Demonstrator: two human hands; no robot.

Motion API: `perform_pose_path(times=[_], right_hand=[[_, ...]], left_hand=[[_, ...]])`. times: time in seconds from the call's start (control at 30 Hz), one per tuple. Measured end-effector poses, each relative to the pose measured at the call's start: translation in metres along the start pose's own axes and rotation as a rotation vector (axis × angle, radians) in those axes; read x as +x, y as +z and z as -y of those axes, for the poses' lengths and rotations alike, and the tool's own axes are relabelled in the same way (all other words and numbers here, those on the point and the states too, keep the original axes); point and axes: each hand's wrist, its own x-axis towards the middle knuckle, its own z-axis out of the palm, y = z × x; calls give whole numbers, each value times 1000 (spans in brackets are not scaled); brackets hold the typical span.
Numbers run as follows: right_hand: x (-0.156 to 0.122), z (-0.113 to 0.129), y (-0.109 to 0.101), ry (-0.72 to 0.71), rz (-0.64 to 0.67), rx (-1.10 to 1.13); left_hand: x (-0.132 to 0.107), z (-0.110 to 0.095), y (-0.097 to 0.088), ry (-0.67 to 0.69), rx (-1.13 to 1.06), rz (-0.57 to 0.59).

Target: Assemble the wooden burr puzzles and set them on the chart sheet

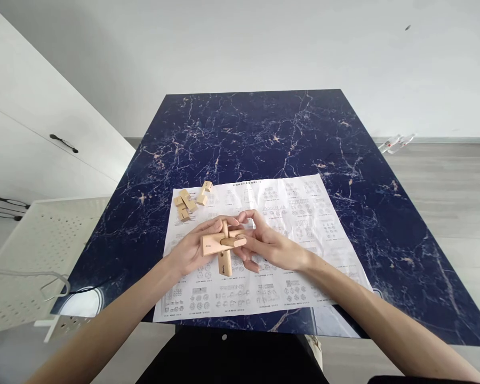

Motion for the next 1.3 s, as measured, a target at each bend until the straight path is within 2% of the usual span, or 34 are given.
perform_pose_path(times=[0.2, 0.37, 0.5, 0.6, 0.73, 0.83, 0.93, 1.03, 1.17, 1.23, 1.3], right_hand=[[2, -2, 9, -12, -49, -68], [0, -1, 8, 85, -79, -156], [-2, 0, 6, 108, -12, -190], [-2, -1, 6, 103, 29, -190], [-1, -1, 6, 139, 69, -154], [-1, 1, 5, 128, 97, -125], [-1, 0, 3, 98, 150, -51], [-1, -4, -1, 71, 199, 65], [-2, -7, -9, 64, 95, 225], [-2, -6, -12, 24, -33, 289], [0, -2, -17, -34, -202, 329]], left_hand=[[0, 0, 1, 1, -35, 84], [-4, -6, 4, 24, 58, 115], [-9, -15, 11, 6, 114, 156], [-10, -18, 14, -1, 98, 137], [-9, -16, 12, -16, 55, 114], [-7, -12, 9, -57, -8, 146], [-6, -12, 8, -62, -50, 173], [-3, -13, 9, -42, -49, 141], [1, -11, 5, 7, -23, 19], [3, -9, 2, 49, -38, -45], [3, -7, -2, 66, -66, -61]])
